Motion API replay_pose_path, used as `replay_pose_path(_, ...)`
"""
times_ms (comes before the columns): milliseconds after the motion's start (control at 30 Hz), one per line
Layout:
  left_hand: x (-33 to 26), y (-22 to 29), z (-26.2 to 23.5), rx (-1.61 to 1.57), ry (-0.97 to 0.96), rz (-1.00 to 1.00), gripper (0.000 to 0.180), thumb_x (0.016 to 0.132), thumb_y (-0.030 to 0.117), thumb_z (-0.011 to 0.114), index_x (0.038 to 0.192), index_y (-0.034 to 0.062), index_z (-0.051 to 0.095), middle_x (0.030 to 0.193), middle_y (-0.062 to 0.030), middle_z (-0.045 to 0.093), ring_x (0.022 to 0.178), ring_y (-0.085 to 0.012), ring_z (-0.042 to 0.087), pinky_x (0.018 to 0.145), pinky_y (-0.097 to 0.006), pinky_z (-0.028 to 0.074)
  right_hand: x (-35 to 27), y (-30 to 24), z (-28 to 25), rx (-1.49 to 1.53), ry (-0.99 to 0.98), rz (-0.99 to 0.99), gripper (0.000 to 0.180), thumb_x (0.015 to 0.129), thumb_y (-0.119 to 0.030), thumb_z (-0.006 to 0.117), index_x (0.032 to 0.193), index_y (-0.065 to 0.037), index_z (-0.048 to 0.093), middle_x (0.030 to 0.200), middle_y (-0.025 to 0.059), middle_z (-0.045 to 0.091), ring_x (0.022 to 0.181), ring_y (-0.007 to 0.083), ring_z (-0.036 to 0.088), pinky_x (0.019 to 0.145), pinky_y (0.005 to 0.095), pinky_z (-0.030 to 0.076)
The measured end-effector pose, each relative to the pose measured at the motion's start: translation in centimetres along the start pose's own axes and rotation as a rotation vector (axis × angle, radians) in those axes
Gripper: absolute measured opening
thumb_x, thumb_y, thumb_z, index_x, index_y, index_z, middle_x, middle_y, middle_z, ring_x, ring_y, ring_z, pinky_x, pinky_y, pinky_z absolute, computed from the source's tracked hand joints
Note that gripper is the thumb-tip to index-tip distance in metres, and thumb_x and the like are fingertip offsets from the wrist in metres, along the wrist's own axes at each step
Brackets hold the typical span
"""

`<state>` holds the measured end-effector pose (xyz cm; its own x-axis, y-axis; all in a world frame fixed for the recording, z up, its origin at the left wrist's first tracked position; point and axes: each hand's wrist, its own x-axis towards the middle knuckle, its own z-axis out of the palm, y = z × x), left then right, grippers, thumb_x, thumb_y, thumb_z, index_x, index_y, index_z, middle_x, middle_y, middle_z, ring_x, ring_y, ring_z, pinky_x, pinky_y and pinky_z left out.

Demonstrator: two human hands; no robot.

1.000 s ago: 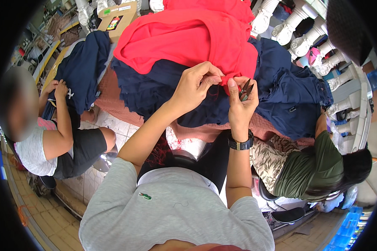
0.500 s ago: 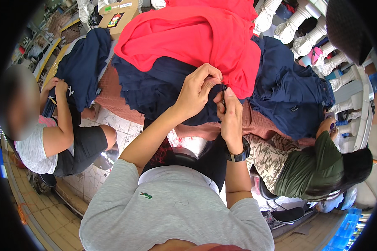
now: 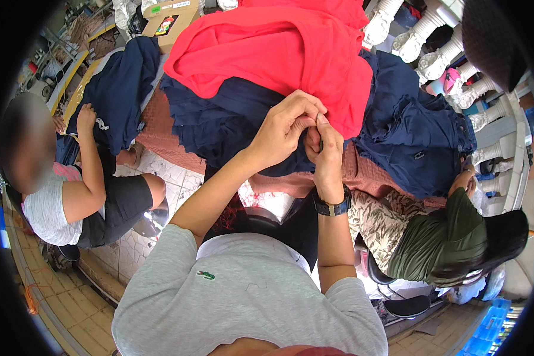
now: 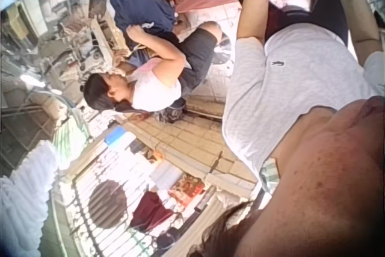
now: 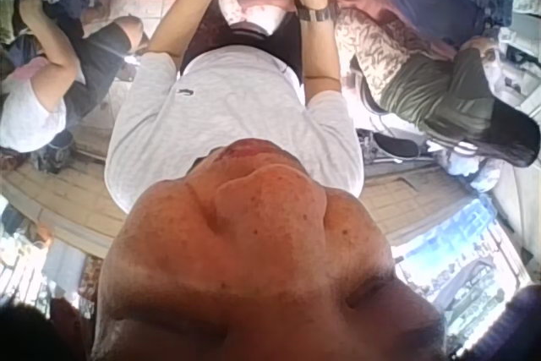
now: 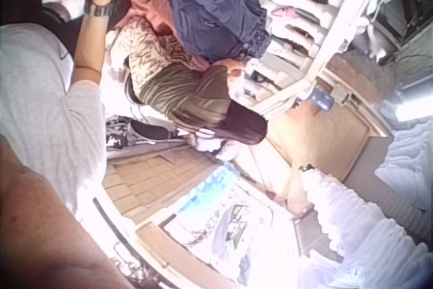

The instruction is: The person uses small scissors to trim loose threads and tags from a red garment held in their hands. They repeatedly adjust the fabric to access different areas for trimming while sitting in a workspace with other people.

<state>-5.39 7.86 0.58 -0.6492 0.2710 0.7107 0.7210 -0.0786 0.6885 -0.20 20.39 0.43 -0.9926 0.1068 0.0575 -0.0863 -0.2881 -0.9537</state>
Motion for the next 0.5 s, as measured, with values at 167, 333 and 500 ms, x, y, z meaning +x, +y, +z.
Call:
replay_pose_path(167, -1.4, 2.3, -2.7, 0.198, -0.173, -0.016, 0.024, 0.084, 0.008, 0.077, 0.097, 0.0007, 0.058, 0.098, -0.0097, 0.057, 0.087, -0.0225, 0.061, 0.079, -0.034, 0.051, -2.0, -1.6, -2.2, -0.162, 0.114, -0.256, 0.037, 0.105, -0.034, 0.05, 0.077, -0.009, 0.047, 0.066, -0.0052, 0.04, 0.052, 0.0035, 0.031, 0.047, 0.0214, 0.021)
replay_pose_path(333, -1.6, 1.6, 0.0, 0.332, 0.006, 0.002, 0.043, 0.076, 0.009, 0.085, 0.108, 0.0025, 0.057, 0.102, -0.0121, 0.055, 0.087, -0.0263, 0.061, 0.075, -0.035, 0.052, 0.2, -1.8, -0.6, -0.401, 0.376, -0.509, 0.024, 0.096, -0.02, 0.072, 0.088, -0.004, 0.056, 0.078, -0.0022, 0.05, 0.058, 0.0061, 0.044, 0.056, 0.0208, 0.036)
replay_pose_path(500, -1.1, 0.4, 2.0, 0.432, 0.065, 0.053, 0.041, 0.077, 0.005, 0.078, 0.111, 0.0017, 0.056, 0.106, -0.017, 0.05, 0.096, -0.0355, 0.056, 0.084, -0.043, 0.048, 0.7, -2.4, -1.6, -0.241, 0.238, -0.287, 0.027, 0.091, -0.018, 0.079, 0.087, -0.006, 0.055, 0.08, -0.0019, 0.053, 0.061, 0.0053, 0.043, 0.057, 0.02, 0.039)
